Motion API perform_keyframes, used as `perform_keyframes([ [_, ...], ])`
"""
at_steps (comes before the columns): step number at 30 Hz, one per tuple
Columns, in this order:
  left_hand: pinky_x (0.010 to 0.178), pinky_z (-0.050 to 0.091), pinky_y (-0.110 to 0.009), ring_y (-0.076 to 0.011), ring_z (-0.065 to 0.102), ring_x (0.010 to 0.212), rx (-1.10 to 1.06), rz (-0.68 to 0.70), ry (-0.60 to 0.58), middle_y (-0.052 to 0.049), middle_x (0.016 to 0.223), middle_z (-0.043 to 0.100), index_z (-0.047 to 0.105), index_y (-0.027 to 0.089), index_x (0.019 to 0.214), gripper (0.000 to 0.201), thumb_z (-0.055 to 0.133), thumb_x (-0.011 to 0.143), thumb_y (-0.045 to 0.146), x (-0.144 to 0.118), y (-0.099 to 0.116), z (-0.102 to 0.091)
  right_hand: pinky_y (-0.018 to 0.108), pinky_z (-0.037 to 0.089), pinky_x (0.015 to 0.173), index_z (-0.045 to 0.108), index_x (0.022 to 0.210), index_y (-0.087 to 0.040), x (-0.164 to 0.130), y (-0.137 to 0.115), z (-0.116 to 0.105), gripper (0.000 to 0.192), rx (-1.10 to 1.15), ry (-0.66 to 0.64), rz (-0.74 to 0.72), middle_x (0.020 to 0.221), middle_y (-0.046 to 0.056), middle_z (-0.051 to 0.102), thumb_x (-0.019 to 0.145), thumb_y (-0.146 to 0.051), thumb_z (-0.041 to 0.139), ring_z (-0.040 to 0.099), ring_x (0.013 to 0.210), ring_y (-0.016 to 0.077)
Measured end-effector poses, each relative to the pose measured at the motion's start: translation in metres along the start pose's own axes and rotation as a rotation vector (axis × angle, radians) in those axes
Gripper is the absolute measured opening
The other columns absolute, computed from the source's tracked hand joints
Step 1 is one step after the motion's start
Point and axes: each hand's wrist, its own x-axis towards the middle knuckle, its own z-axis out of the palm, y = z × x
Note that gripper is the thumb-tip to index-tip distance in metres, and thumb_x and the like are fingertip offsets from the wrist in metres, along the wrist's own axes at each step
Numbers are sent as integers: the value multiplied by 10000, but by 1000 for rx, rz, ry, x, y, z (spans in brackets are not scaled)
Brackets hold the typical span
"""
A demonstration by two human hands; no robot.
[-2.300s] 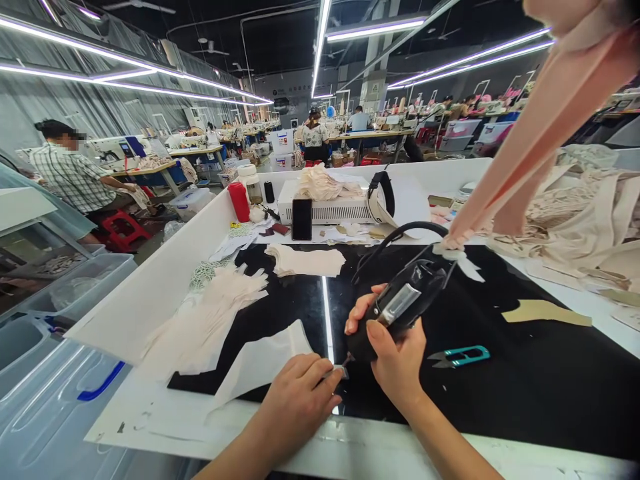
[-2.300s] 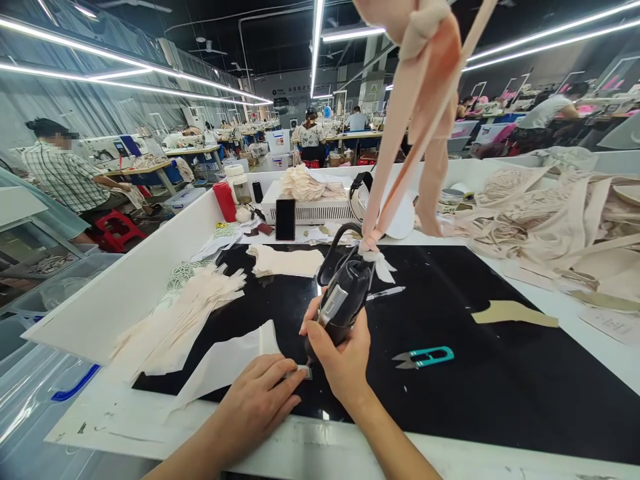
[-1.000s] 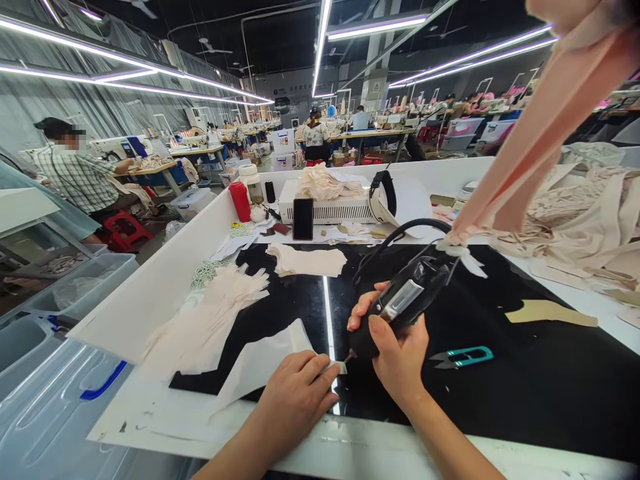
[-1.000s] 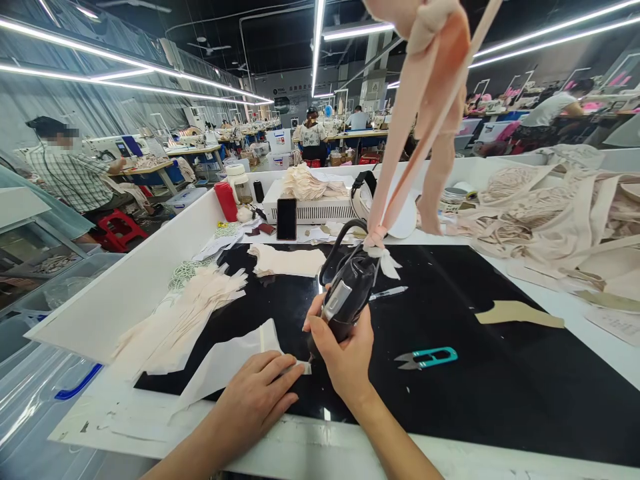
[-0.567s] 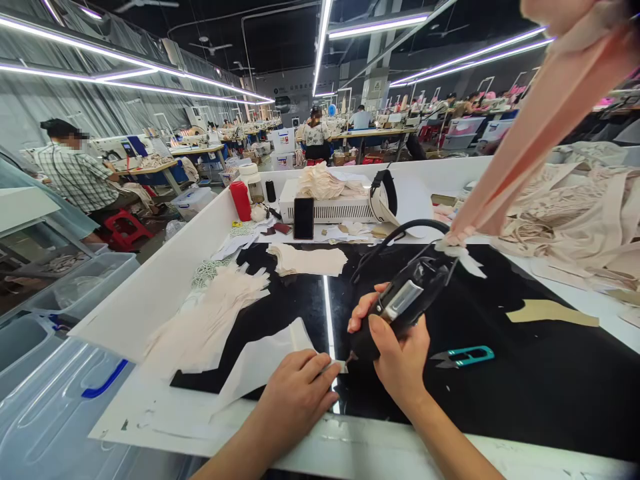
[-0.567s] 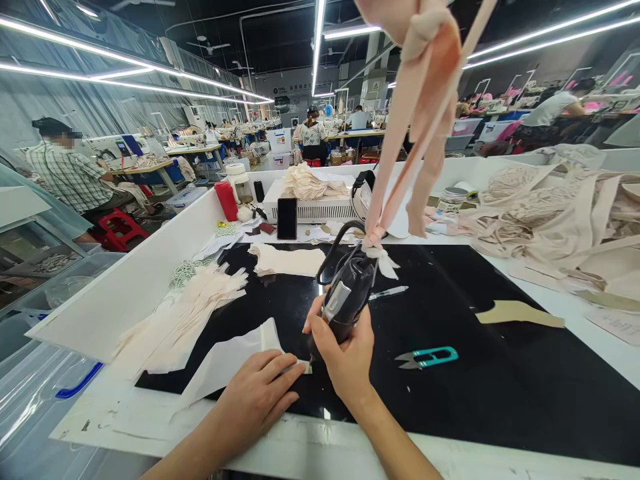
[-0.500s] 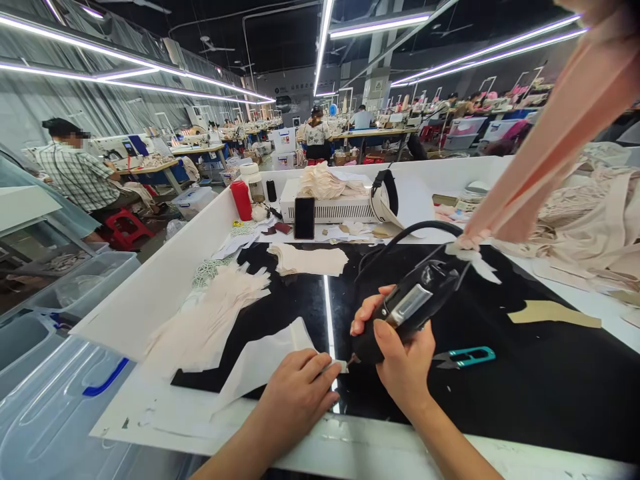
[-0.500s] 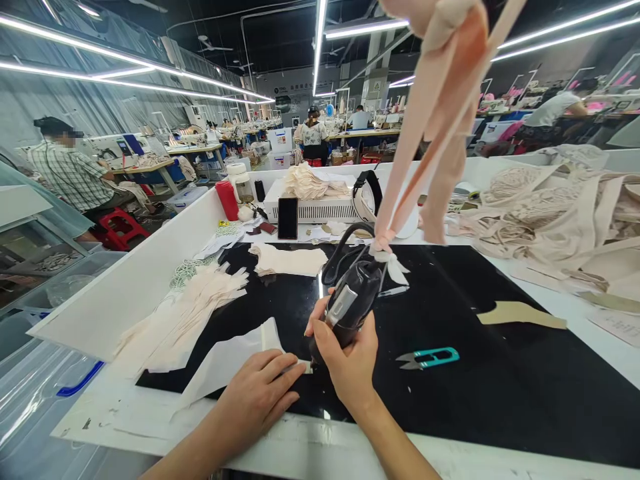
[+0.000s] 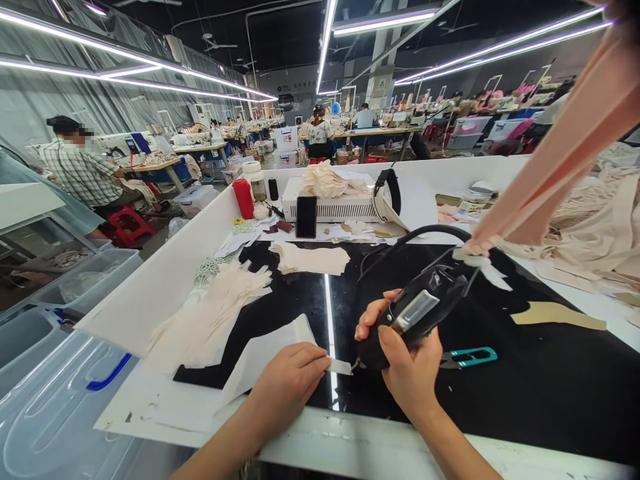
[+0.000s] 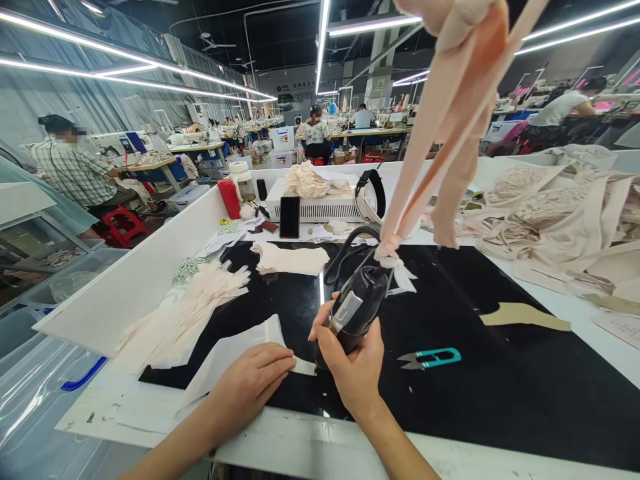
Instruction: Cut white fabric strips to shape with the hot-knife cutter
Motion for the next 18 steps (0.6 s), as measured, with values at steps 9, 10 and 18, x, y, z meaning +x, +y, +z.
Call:
perform_keyframes([
  [9, 926, 604, -341, -195, 715, 1060, -41, -4, -21, -68, 1156, 746, 717, 201, 1149, 226, 504, 1092, 155, 3, -5, 0, 318, 554, 624, 594, 1173, -277, -3, -4, -9, 331, -5, -4, 15, 837, -19, 660, 911, -340, 787, 645, 637, 151],
  [10, 927, 602, -341, -197, 714, 1069, -38, 1, -15, -67, 1165, 744, 718, 206, 1148, 228, 501, 1094, 159, 2, -5, 1, 321, 552, 621, 594, 1174, -278, -3, -5, -9, 333, -6, -5, 17, 838, -18, 660, 910, -342, 787, 646, 637, 153],
  [18, 934, 584, -349, -204, 693, 1060, 44, 63, -30, -64, 1123, 732, 697, 179, 1135, 196, 511, 1087, 139, 0, -7, 4, 323, 538, 600, 599, 1178, -279, -2, -5, -10, 334, -6, -14, 16, 834, -15, 657, 912, -348, 788, 638, 648, 164],
])
